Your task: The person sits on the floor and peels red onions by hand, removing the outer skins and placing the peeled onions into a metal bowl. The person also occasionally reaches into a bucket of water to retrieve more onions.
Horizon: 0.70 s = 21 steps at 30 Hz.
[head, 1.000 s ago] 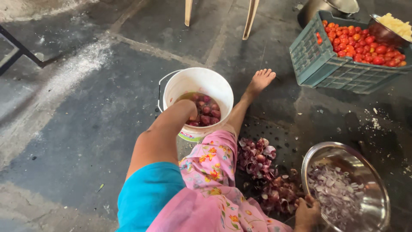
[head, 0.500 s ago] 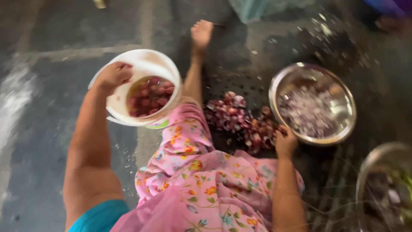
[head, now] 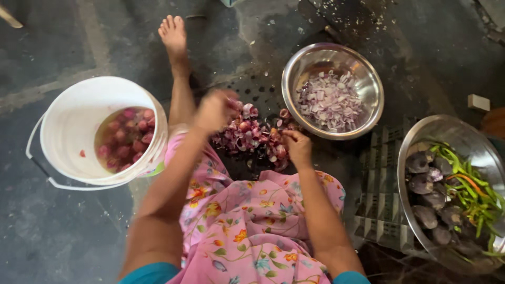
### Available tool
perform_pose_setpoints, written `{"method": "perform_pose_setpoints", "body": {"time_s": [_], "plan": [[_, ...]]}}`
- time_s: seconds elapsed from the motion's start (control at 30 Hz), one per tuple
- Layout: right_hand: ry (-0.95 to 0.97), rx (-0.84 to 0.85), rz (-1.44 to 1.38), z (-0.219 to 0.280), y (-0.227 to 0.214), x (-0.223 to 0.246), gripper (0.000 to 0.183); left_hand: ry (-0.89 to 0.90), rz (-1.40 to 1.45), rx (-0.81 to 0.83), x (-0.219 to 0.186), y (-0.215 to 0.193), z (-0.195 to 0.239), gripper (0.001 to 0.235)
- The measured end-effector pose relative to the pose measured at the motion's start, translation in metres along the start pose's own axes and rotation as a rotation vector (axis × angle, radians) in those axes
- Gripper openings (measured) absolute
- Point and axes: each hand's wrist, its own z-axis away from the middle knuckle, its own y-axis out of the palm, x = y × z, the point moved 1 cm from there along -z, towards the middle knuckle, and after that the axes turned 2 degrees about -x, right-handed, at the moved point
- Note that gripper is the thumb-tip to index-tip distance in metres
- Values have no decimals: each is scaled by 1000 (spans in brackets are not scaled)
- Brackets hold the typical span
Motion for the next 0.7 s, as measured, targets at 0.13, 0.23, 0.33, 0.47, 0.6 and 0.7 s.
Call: {"method": "perform_pose_setpoints", "body": {"time_s": [0.13,0.23,0.33,0.47,0.6,0.7], "plan": [[142,86,-144,10,18,6,24,-150,76,221,6,124,28,59],[42,105,-104,14,20,17,35,-190,501,175,17,156,46,61],[100,169,-277,14,22,31,34,-155,550,210,21,155,47,60],[-74,68,69,12,19,43,33,-225,678,310,15,147,43,62],[-136,65,110,15,16,45,34,-120,482,265,1,137,45,60],[-224,115,120,12,11,46,34,-77,369,226,-12,131,43,59]]}}
